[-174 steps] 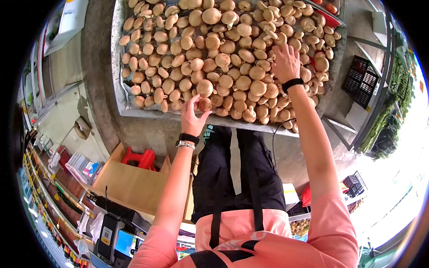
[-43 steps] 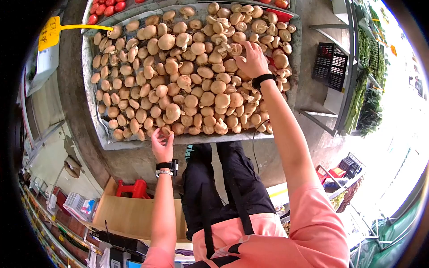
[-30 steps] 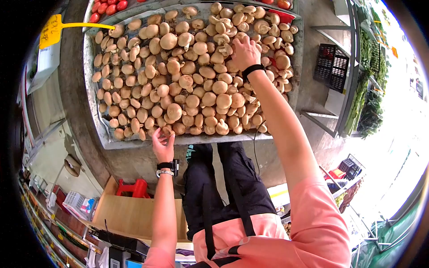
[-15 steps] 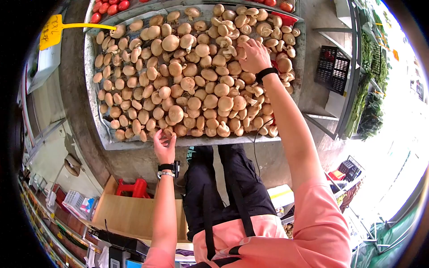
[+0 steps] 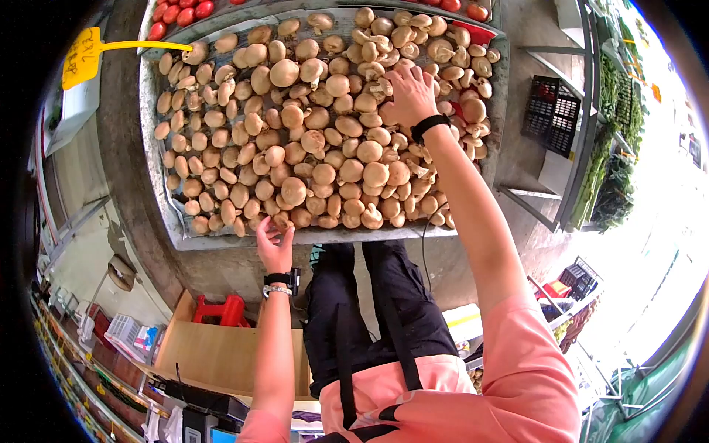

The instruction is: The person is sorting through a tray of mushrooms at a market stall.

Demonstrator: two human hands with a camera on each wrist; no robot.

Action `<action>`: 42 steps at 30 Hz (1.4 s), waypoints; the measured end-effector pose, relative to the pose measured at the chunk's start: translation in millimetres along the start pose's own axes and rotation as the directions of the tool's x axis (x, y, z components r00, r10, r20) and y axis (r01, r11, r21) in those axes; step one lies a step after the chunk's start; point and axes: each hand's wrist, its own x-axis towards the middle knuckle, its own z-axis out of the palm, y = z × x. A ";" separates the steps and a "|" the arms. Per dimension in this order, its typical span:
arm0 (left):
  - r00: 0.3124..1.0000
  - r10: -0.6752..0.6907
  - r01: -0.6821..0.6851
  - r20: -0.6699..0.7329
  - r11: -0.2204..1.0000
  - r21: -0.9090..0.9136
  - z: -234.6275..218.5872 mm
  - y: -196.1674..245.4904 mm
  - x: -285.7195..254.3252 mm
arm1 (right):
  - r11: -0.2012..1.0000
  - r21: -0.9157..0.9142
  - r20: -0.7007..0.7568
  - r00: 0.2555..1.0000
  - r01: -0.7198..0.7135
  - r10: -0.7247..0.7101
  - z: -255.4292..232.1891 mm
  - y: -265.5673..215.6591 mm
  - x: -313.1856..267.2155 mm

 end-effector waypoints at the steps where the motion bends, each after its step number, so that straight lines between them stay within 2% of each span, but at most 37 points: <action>1: 1.000 -0.001 0.001 -0.004 1.000 -0.003 -0.7 2.3 -0.5 | 1.000 0.021 -0.002 1.000 0.000 0.000 -0.2 -1.3 1.2; 3: 1.000 0.006 -0.006 -0.010 1.000 0.000 0.1 0.3 -0.2 | 0.998 0.061 -0.006 1.000 -0.001 0.001 0.0 -0.1 2.0; 4: 1.000 0.010 -0.010 -0.012 1.000 0.001 0.6 -0.5 0.0 | 0.995 0.093 -0.053 0.998 0.029 -0.024 0.2 1.3 2.6; 7: 1.000 -0.021 0.021 0.008 1.000 0.007 -0.5 0.0 -0.1 | 0.989 0.149 -0.002 1.000 0.002 -0.001 -9.1 3.4 -1.1; 13: 1.000 -0.028 0.028 0.011 0.999 -0.018 0.6 -4.2 -0.4 | 0.966 0.257 -0.040 0.999 0.019 -0.009 -44.2 -1.9 -26.8; 15: 1.000 -0.029 0.029 0.011 1.000 -0.003 0.3 -1.6 -0.3 | 0.979 0.194 0.075 0.994 0.060 -0.076 -49.9 -0.5 -51.1; 17: 1.000 -0.030 0.030 0.008 1.000 0.002 -0.2 0.9 -0.2 | 0.985 0.171 0.210 0.976 0.028 -0.064 -51.0 -10.3 -72.9; 19: 1.000 -0.031 0.031 0.004 1.000 -0.004 0.1 1.6 0.3 | 0.990 0.110 0.261 0.958 0.088 -0.114 -58.5 -19.1 -89.6; 21: 1.000 -0.028 0.028 0.005 1.000 -0.004 -0.1 0.5 0.3 | 0.984 0.165 0.225 0.968 0.072 -0.108 -57.7 -21.1 -86.9; 24: 0.999 -0.036 0.037 0.024 0.999 -0.013 -0.9 -3.2 0.6 | 0.962 0.267 0.100 0.995 -0.052 0.026 -44.4 -20.5 -54.6; 25: 0.999 -0.040 0.041 0.033 0.999 -0.020 -0.5 -4.1 0.2 | 0.959 0.283 -0.029 1.000 -0.004 0.013 -43.4 -25.2 -41.8; 27: 1.000 0.010 -0.010 0.012 0.999 0.044 -3.6 9.4 -0.6 | 0.955 0.296 -0.102 0.995 0.026 0.005 -21.5 -23.7 -16.3; 29: 0.995 0.092 -0.089 -0.023 0.989 0.116 -9.7 29.2 2.4 | 0.981 0.164 0.039 0.995 -0.099 0.094 -3.1 -24.2 -3.0; 30: 0.988 0.148 -0.139 -0.045 0.977 0.159 -13.8 40.3 5.6 | 0.968 0.185 0.108 0.982 -0.170 0.152 0.0 -28.6 2.6; 32: 0.966 0.254 -0.240 -0.051 0.950 0.199 -21.8 73.5 12.8 | 0.960 0.232 0.082 0.987 -0.154 0.138 0.5 -32.8 2.5; 33: 0.965 0.258 -0.246 -0.047 0.952 0.182 -15.3 97.4 18.3 | 0.955 0.258 0.073 0.989 -0.146 0.132 2.5 -34.8 0.5; 34: 0.949 0.316 -0.312 -0.009 0.942 0.125 -5.1 126.5 26.8 | 0.945 0.312 0.034 0.995 -0.102 0.096 7.7 -30.5 -0.8; 35: 0.951 0.301 -0.304 0.070 0.952 0.041 7.7 154.4 36.1 | 0.929 0.338 0.064 0.989 -0.150 0.136 14.2 -29.7 -3.7; 36: 0.909 0.395 -0.399 0.132 0.917 0.003 23.9 180.2 48.4 | 0.912 0.360 0.090 0.981 -0.195 0.174 20.7 -28.2 -5.2; 37: 0.833 0.536 -0.543 0.138 0.839 0.016 48.4 190.0 64.7 | 0.893 0.381 0.121 0.970 -0.241 0.211 23.5 -27.9 -6.4; 39: 0.726 0.650 -0.687 0.223 0.694 0.215 86.8 221.1 92.0 | 0.890 0.385 0.111 0.969 -0.245 0.218 24.4 -29.5 -6.9; 42: 0.716 0.643 -0.696 0.271 0.633 0.338 145.4 222.0 126.5 | 0.864 0.459 0.011 0.973 -0.209 0.229 33.1 -25.3 -7.2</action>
